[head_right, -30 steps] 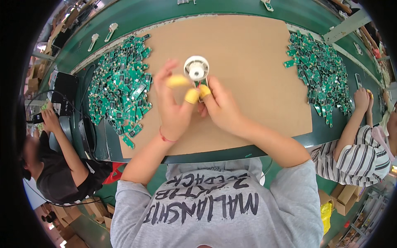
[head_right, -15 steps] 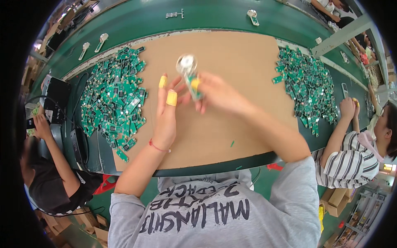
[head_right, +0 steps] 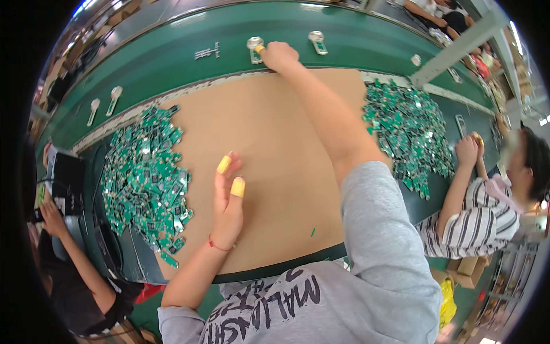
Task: Assembling circuit boards into plastic housings on a production line.
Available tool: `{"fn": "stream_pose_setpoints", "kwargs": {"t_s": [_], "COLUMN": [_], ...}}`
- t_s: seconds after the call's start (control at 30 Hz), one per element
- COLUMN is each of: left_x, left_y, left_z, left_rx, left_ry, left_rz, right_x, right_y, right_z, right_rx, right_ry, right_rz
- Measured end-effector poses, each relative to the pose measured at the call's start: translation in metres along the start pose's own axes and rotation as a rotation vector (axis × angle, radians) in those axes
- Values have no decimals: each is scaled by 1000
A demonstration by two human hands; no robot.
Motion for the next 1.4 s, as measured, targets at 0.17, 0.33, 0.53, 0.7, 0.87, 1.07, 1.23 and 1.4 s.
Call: {"fn": "stream_pose_setpoints", "kwargs": {"t_s": [0.17, 0.33, 0.53, 0.7, 0.87, 1.07, 1.23, 1.4], "left_x": [5, 4, 4, 8, 8, 14, 16, 6], "left_y": [-3, -4, 0, 3, 9, 9, 8, 7], "left_z": [-9, -6, -7, -6, 4, -6, -5, -10], "left_rx": [41, 8, 34, 45, -30, 84, 122, 55], "left_ry": [-72, -57, 0, -55, -151, -340, -411, -400], "left_rz": [-20, -10, 47, 130, 130, 151, 170, 52], "right_x": [-28, -62, -202, -308, -387, -463, -434, -300], "right_y": [52, 107, 106, 100, 73, 67, 42, 28], "right_z": [16, 46, 112, 146, 146, 153, 155, 135], "right_rx": [-226, -494, -542, -526, -379, -413, -457, -381], "right_ry": [-41, 113, 255, 315, 343, 348, 386, 273], "right_rz": [170, 287, 85, -165, -450, -711, -430, 19]}}
Point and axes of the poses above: each hand's wrist, its own y-axis away from the middle knuckle, its own z-axis out of the back of the hand, x = y × z, the point moved 6 cm from there along -y, towards the middle knuckle, and after that the axes turned 15 degrees about z, right-handed, at the moved point
